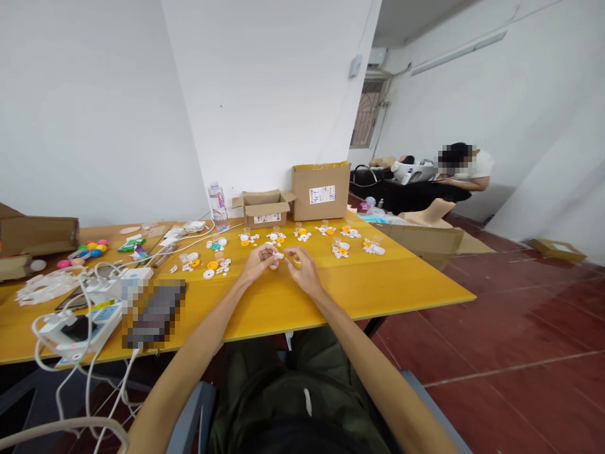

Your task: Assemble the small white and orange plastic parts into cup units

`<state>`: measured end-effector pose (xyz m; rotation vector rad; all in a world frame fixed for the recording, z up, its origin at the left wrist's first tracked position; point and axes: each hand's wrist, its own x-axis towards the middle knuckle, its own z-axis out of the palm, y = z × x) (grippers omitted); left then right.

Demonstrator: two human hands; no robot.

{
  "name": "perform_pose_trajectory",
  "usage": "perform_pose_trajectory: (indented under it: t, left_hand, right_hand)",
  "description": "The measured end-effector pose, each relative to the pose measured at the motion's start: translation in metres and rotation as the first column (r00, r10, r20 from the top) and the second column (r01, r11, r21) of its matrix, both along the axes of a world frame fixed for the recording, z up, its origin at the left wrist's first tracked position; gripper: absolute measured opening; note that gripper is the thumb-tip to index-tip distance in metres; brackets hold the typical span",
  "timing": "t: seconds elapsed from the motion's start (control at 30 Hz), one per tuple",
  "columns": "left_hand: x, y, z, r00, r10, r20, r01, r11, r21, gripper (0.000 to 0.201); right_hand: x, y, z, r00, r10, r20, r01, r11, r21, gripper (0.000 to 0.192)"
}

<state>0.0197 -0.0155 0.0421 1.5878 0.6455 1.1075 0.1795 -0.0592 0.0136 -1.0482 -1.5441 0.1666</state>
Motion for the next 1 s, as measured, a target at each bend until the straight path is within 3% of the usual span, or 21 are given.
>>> perform_pose_trajectory:
  t: [0.13, 0.3, 0.53, 0.77, 0.9, 1.0]
  left_hand:
    - [-0.002, 0.003, -0.002, 0.998, 0.067, 0.017, -0.068, 0.997, 0.031, 0.035]
    - [-0.002, 0.005, -0.004, 0.998, 0.064, 0.007, -0.065, 0.998, 0.016, 0.034]
    - [-0.002, 0.004, -0.003, 0.997, 0.076, 0.013, -0.076, 0.997, 0.008, 0.032]
    - [-0.003, 0.005, -0.005, 0.997, 0.078, 0.015, -0.078, 0.997, 0.004, 0.034]
    - [-0.003, 0.007, -0.006, 0.996, 0.085, 0.018, -0.086, 0.996, 0.023, 0.032]
    - [-0.003, 0.007, -0.006, 0.996, 0.087, 0.018, -0.088, 0.996, 0.032, 0.033]
  right_hand:
    - [0.011, 0.009, -0.009, 0.972, -0.228, -0.056, 0.226, 0.973, -0.043, 0.023]
    - [0.025, 0.021, -0.026, 0.893, -0.450, -0.023, 0.438, 0.880, -0.185, 0.032]
    - [0.029, 0.028, -0.043, 0.899, -0.395, 0.187, 0.437, 0.832, -0.342, 0.027]
    - [0.033, 0.035, -0.056, 0.878, -0.454, 0.152, 0.472, 0.872, -0.126, 0.014]
    - [0.034, 0.035, -0.056, 0.899, -0.413, 0.149, 0.436, 0.878, -0.198, 0.015]
    - [0.032, 0.032, -0.053, 0.902, -0.414, 0.121, 0.430, 0.887, -0.170, 0.016]
